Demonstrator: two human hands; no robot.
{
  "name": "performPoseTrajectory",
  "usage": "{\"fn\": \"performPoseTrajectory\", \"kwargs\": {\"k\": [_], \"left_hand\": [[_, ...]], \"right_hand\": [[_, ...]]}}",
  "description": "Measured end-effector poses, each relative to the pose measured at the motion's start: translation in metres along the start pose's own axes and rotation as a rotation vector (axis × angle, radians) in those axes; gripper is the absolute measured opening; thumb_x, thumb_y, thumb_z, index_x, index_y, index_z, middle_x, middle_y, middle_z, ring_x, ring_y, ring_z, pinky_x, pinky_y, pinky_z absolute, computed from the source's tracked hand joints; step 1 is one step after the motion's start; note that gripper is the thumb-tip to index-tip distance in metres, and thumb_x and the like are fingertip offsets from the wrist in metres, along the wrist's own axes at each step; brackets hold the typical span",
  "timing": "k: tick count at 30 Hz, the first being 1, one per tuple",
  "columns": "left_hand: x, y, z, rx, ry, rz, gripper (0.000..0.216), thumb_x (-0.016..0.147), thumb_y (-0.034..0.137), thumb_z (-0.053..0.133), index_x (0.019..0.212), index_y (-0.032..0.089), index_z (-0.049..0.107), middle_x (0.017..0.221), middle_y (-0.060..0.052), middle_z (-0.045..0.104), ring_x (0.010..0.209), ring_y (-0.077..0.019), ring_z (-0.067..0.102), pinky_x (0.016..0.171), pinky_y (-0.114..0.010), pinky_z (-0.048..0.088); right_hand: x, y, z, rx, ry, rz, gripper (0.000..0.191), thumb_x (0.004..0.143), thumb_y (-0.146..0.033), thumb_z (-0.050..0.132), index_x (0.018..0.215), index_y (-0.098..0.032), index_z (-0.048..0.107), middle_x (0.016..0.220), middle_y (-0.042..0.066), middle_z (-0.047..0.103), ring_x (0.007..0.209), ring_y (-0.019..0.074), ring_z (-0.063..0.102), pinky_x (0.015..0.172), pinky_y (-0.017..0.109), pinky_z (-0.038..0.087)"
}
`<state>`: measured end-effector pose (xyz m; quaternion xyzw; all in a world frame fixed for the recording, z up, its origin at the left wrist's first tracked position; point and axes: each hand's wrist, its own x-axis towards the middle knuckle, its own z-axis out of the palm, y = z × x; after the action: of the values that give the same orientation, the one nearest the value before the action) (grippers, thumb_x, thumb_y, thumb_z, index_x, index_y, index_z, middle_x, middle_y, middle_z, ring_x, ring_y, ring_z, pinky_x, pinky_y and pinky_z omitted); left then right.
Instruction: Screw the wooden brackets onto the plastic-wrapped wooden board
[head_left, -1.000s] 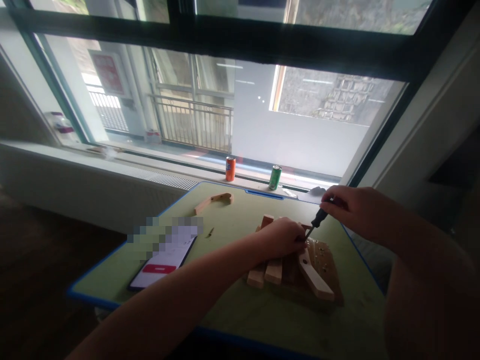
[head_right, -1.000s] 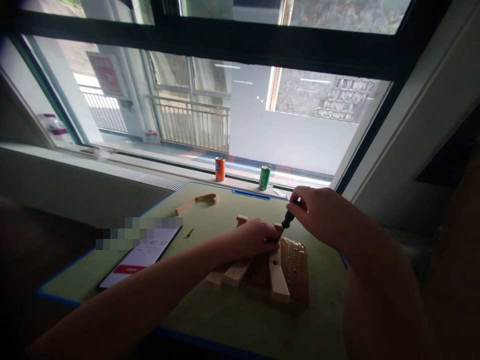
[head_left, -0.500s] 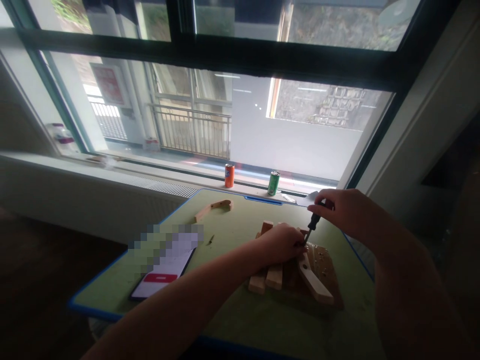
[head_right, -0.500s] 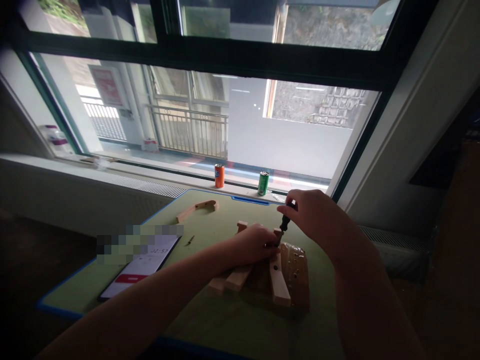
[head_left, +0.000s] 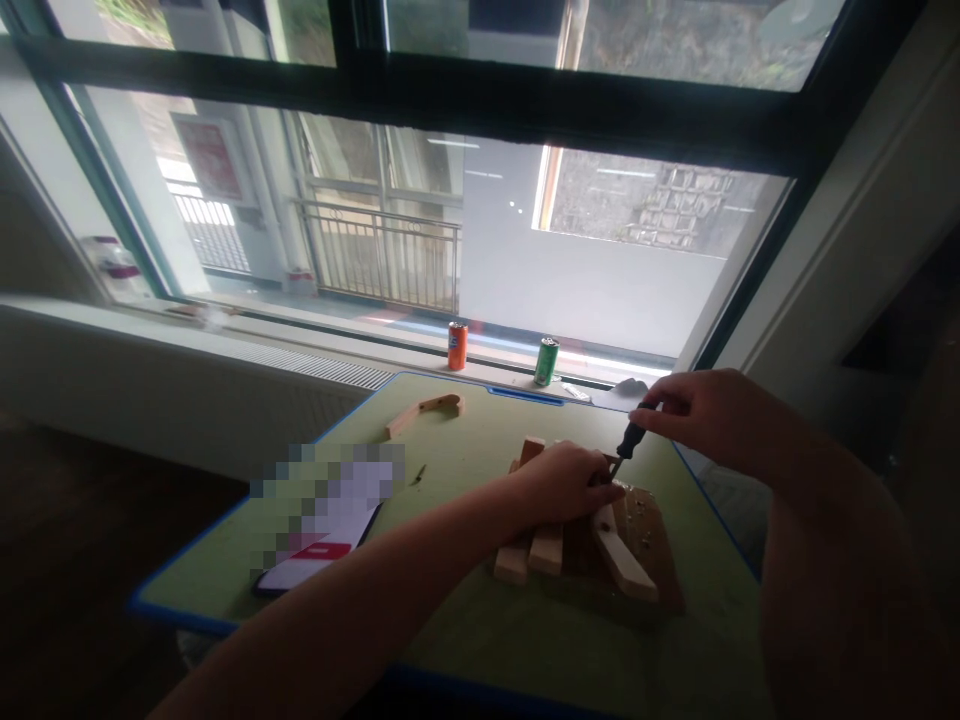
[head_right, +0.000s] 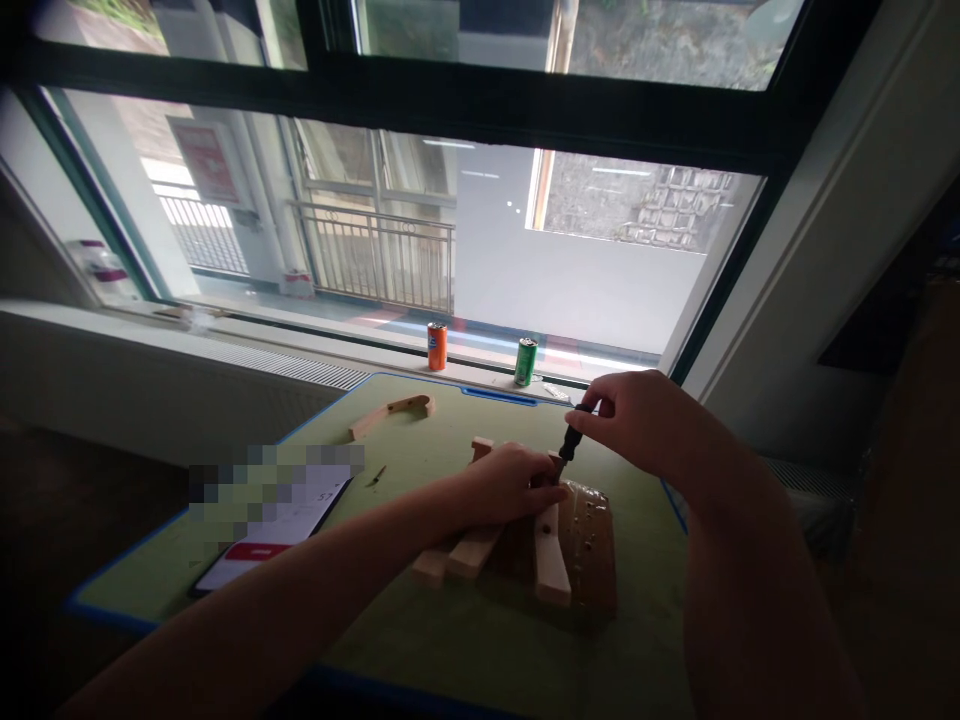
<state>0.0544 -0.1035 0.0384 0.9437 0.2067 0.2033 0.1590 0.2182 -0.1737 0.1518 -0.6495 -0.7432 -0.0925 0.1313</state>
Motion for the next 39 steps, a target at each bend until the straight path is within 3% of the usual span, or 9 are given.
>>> {"fn": "performPoseTrajectory", "kwargs": {"k": [4,10,15,18,24,32,39], "left_hand": [[0.000,-0.004,0.004,-0.083,0.046,0.013,0.026,0.083,0.036,0.046,0.084,0.016,0.062,0.072,-0.001,0.063,0.062,-0.0109,0.054,0.057,-0.020,0.035],[0.001,-0.008,0.009,-0.118,0.069,0.006,0.024,0.082,0.034,0.048,0.082,0.016,0.063,0.070,0.001,0.062,0.059,-0.0084,0.050,0.055,-0.019,0.032],[0.003,-0.010,0.008,-0.078,0.045,0.007,0.027,0.083,0.034,0.048,0.079,0.014,0.064,0.068,0.000,0.061,0.060,-0.0083,0.049,0.055,-0.018,0.031],[0.003,-0.009,0.007,-0.060,0.037,0.003,0.028,0.083,0.034,0.047,0.077,0.013,0.064,0.068,-0.001,0.062,0.059,-0.0084,0.049,0.055,-0.018,0.031],[0.003,-0.007,0.005,-0.031,0.050,0.037,0.028,0.084,0.032,0.046,0.073,0.013,0.064,0.066,-0.001,0.060,0.058,-0.0084,0.049,0.054,-0.020,0.030],[0.002,-0.006,0.007,-0.261,0.128,-0.115,0.037,0.078,0.048,0.051,0.081,0.014,0.064,0.064,0.001,0.059,0.057,-0.0088,0.048,0.053,-0.020,0.032],[0.001,-0.004,0.006,-0.305,0.123,-0.133,0.038,0.080,0.047,0.047,0.077,0.012,0.063,0.061,0.001,0.056,0.053,-0.0082,0.045,0.050,-0.020,0.032]], "right_hand": [[0.001,0.000,0.001,-0.092,0.032,0.019,0.048,0.075,-0.061,0.045,0.057,-0.019,0.059,0.051,0.001,0.056,0.046,0.0118,0.047,0.046,0.026,0.026],[0.004,-0.001,0.008,-0.101,0.047,-0.015,0.054,0.077,-0.064,0.039,0.054,-0.019,0.058,0.048,0.001,0.055,0.044,0.0118,0.045,0.045,0.027,0.025],[0.005,-0.002,0.013,0.041,0.096,-0.071,0.036,0.077,-0.051,0.050,0.089,-0.022,0.067,0.070,0.001,0.066,0.057,0.0129,0.055,0.050,0.024,0.035],[0.002,-0.004,0.011,0.121,0.049,-0.136,0.029,0.079,-0.039,0.051,0.101,-0.026,0.065,0.084,-0.001,0.068,0.063,0.0118,0.058,0.056,0.022,0.039],[-0.001,0.000,0.004,0.007,0.026,-0.088,0.029,0.079,-0.042,0.050,0.089,-0.023,0.069,0.075,0.000,0.068,0.060,0.0135,0.057,0.054,0.025,0.037],[0.004,0.003,0.011,-0.153,-0.059,0.050,0.055,0.078,-0.063,0.037,0.055,-0.019,0.061,0.051,0.002,0.057,0.044,0.0120,0.046,0.044,0.027,0.025],[0.007,-0.004,0.016,-0.113,-0.040,0.007,0.052,0.077,-0.062,0.040,0.057,-0.019,0.060,0.052,0.001,0.056,0.044,0.0112,0.044,0.044,0.026,0.024]]}}
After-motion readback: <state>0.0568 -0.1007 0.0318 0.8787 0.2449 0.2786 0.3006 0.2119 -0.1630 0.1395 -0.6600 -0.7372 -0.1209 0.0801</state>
